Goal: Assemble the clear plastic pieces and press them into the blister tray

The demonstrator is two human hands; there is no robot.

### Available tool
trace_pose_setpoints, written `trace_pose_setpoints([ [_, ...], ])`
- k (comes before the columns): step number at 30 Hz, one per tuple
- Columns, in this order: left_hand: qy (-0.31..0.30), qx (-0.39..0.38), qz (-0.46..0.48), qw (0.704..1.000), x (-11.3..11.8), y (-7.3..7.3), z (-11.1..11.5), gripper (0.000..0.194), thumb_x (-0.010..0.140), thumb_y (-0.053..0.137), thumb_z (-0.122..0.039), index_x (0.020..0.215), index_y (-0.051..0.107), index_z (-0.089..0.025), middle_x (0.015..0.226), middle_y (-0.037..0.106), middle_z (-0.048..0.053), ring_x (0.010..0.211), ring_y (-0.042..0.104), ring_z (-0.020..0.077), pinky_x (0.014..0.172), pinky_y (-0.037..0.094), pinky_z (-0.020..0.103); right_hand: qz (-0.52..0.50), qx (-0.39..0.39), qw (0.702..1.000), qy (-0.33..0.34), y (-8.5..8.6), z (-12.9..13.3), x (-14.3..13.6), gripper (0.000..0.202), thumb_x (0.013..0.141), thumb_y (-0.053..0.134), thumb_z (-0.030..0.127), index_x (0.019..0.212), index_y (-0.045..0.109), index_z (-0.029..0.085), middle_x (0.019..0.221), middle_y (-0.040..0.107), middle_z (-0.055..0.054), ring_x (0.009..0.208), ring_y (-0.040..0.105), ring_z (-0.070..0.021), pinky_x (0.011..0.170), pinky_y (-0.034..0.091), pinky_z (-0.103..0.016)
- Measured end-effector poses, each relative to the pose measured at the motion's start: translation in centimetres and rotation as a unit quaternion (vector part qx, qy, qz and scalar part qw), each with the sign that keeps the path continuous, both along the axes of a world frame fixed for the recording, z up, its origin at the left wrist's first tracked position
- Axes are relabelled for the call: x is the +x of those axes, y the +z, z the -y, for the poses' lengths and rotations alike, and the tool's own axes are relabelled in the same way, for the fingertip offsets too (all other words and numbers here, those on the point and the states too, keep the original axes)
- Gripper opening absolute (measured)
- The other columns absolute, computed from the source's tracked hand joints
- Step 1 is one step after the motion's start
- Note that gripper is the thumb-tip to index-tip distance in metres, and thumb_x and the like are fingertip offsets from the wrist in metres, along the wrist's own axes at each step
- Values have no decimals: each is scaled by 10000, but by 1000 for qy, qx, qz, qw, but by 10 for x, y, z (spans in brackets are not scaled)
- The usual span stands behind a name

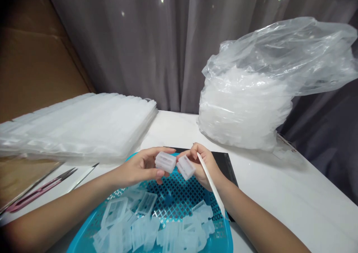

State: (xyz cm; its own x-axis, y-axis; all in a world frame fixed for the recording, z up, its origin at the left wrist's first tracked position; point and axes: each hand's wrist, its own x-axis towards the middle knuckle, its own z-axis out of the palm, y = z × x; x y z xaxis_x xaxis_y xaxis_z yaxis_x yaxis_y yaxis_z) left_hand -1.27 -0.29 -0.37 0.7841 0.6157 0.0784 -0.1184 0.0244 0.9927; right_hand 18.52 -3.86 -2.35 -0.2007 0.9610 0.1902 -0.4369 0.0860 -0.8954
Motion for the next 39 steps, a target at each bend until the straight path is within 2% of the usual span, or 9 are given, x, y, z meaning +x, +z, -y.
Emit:
trace_pose_setpoints([
  [5, 27, 57, -13, 998, 1, 1, 0, 392, 766, 673, -217, 1153, 606, -218, 973, 600, 58, 744, 594, 134, 568, 548, 212, 13, -14, 999, -40, -1, 0, 1, 508, 595, 814, 248, 639, 309, 213, 717, 691, 22, 502, 577, -96, 456, 436, -198],
  [8, 49, 175, -25, 983, -1, 0, -1, 216, 778, 649, -178, 989, 687, -201, 1071, 544, 77, 811, 590, 150, 635, 547, 243, 12, 0, 999, -44, -4, 0, 3, 491, 601, 812, 239, 642, 324, 212, 755, 704, 9, 539, 594, -101, 495, 465, -209],
  [11, 100, 377, -39, 920, -3, -5, -1, 188, 820, 568, -111, 779, 718, -216, 1140, 486, 67, 930, 554, 173, 778, 512, 302, 7, 25, 999, -43, -5, 0, 4, 489, 600, 817, 228, 636, 330, 206, 760, 704, 9, 538, 576, -84, 497, 455, -190],
  [13, 137, 440, -42, 886, -4, -11, 1, 191, 827, 568, -127, 738, 704, -228, 1064, 487, 56, 944, 531, 188, 788, 493, 321, 9, 42, 998, -36, -6, 0, 5, 481, 605, 819, 232, 635, 339, 204, 767, 704, 8, 545, 572, -81, 492, 450, -181],
  [15, 176, 434, -50, 882, -5, -16, 5, 40, 788, 659, -215, 749, 663, -209, 934, 496, 44, 874, 534, 190, 712, 493, 307, 16, 52, 998, -30, -6, 0, 6, 464, 618, 814, 245, 636, 352, 204, 778, 705, 2, 567, 587, -90, 501, 462, -188],
  [21, 233, 331, -37, 914, 4, -15, 19, 366, 705, 754, -392, 794, 450, -208, 683, 477, -29, 629, 514, 142, 524, 445, 260, 19, 5, 1000, 15, 0, 3, 2, 448, 633, 808, 307, 595, 374, 200, 670, 683, 11, 525, 596, -99, 480, 477, -206],
  [25, 231, 237, 20, 944, 10, -8, 25, 410, 655, 802, -343, 760, 427, -214, 668, 464, -41, 612, 533, 132, 489, 439, 234, 29, -34, 999, 29, 3, 4, -1, 501, 585, 824, 364, 537, 354, 199, 565, 641, 26, 477, 595, -117, 441, 471, -218],
  [33, 246, 100, 96, 959, 16, -3, 31, 467, 525, 866, -133, 692, 434, -195, 665, 452, -65, 538, 491, 82, 451, 436, 175, 29, 22, 998, 48, 4, 4, 2, 490, 598, 818, 314, 535, 348, 192, 611, 684, -4, 496, 590, -97, 455, 460, -188],
  [39, 262, 177, 87, 945, 6, -20, 25, 493, 511, 884, -113, 745, 461, -208, 761, 484, -41, 664, 505, 102, 540, 457, 182, 35, 28, 998, 52, 3, 5, 3, 488, 615, 812, 328, 547, 347, 195, 617, 681, -6, 499, 586, -96, 457, 460, -192],
])
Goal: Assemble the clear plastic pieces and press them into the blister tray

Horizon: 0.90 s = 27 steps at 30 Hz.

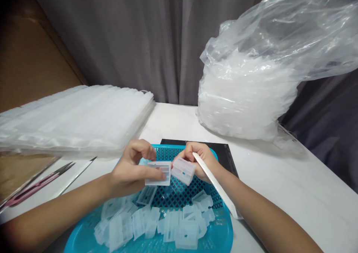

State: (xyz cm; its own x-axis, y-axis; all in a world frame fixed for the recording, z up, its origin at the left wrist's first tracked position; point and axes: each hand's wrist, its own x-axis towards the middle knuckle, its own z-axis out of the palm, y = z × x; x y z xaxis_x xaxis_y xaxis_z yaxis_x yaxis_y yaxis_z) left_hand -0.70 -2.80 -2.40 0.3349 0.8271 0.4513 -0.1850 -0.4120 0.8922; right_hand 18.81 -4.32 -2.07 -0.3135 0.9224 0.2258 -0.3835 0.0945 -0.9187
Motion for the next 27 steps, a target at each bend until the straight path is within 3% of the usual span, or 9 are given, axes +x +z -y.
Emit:
trace_pose_setpoints([
  [6, 3, 91, -46, 995, -3, -7, -5, 371, 636, 797, -121, 810, 484, -218, 802, 481, -16, 746, 514, 127, 606, 440, 224, -1, 5, 1000, 4, -1, -1, 1, 502, 605, 820, 361, 546, 352, 190, 629, 686, -15, 486, 574, -89, 456, 458, -192],
  [14, 11, 172, -125, 977, -5, -9, -8, 193, 777, 702, -281, 862, 547, -202, 842, 469, 18, 783, 506, 151, 638, 461, 252, -10, -8, 1000, 1, -3, -1, 2, 474, 607, 816, 276, 533, 357, 182, 627, 692, -5, 468, 560, -73, 441, 443, -173],
  [19, -28, 280, -179, 943, -11, -6, -13, 100, 812, 652, -159, 887, 628, -219, 896, 440, 26, 826, 472, 148, 712, 458, 256, 2, 6, 1000, -6, -5, -2, 2, 486, 619, 811, 288, 547, 341, 188, 651, 697, -9, 504, 583, -86, 484, 475, -189],
  [21, -36, 331, -192, 923, -11, 1, -14, 200, 816, 607, -82, 903, 667, -252, 913, 404, 27, 852, 454, 152, 730, 439, 261, -1, 26, 1000, -16, -7, -1, 3, 472, 628, 808, 271, 586, 344, 192, 847, 729, -37, 525, 595, -83, 496, 484, -198],
  [24, -58, 319, -213, 922, -8, 12, -14, 253, 819, 560, -50, 858, 697, -259, 905, 352, 28, 851, 432, 156, 711, 420, 261, 11, 90, 995, -48, -11, 2, 5, 450, 669, 781, 210, 645, 332, 205, 1222, 635, -73, 559, 610, -75, 501, 487, -209],
  [27, -87, 256, -230, 935, -5, 22, -15, 209, 843, 542, -92, 749, 688, -207, 878, 342, 30, 845, 423, 157, 699, 417, 249, 87, 241, 965, -57, -12, 5, 3, 381, 779, 665, 141, 659, 312, 221, 1149, 678, -77, 707, 660, -125, 612, 523, -254],
])
